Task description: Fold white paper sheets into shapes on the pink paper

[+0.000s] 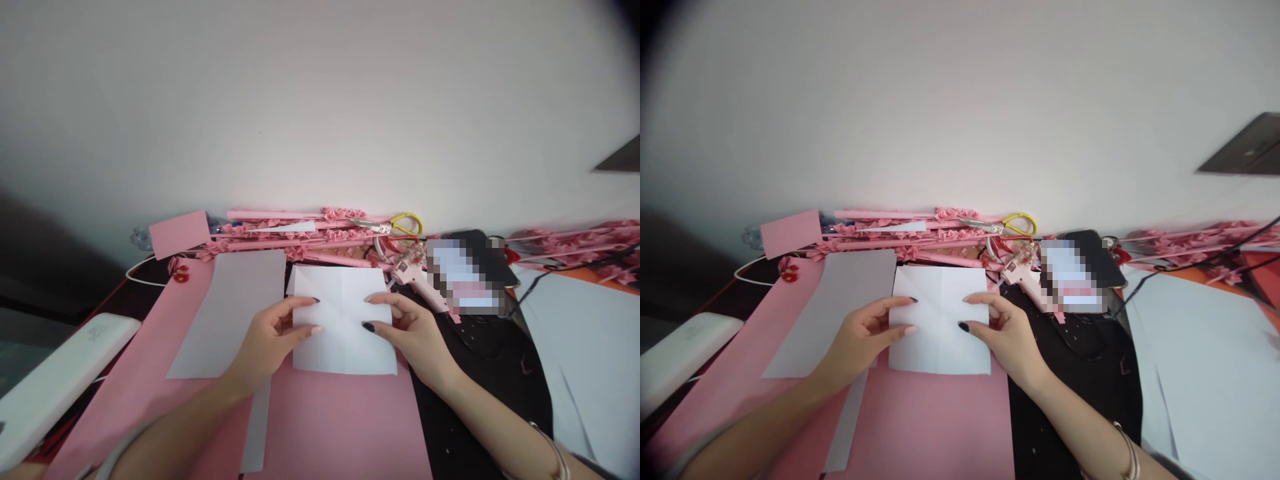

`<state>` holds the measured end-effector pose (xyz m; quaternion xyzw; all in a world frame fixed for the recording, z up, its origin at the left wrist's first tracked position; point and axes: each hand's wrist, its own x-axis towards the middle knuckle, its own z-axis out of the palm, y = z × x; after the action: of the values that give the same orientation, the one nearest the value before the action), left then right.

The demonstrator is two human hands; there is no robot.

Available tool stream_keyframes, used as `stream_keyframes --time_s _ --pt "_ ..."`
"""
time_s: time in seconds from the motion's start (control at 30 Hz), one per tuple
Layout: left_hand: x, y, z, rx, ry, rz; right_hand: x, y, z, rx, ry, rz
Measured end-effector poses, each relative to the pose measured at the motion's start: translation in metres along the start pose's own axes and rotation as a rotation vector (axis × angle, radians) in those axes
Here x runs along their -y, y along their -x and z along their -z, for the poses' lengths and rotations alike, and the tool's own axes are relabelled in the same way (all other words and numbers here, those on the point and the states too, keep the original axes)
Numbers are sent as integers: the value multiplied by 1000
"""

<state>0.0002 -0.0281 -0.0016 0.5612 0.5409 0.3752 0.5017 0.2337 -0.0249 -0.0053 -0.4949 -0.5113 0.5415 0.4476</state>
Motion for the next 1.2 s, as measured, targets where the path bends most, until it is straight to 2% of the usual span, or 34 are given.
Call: stream_keyframes --time_s 0.17,0.27,0.4,0.53,0.63,0.77,1.07,1.2 --pt "1 0 1 -42 -55 -31 -2 1 2 26 -13 6" --pt "4 -2 2 -98 -143 -170 -3 3 3 3 149 81" --pt "9 -4 3 -167 -251 -441 -1 3 3 -61 383 334" --pt "7 -3 4 -236 -312 -652 4 1 3 -129 605 596" --pt "3 -1 4 -292 -369 -789 10 2 2 -62 726 743" --pt "0 2 2 -248 -438 -942 18 7 -4 82 892 886" --pt "-6 9 -5 -104 -760 -1071 22 17 -20 114 1055 981" --pt "-6 15 -8 -102 -814 -1089 19 21 -26 157 1092 966"
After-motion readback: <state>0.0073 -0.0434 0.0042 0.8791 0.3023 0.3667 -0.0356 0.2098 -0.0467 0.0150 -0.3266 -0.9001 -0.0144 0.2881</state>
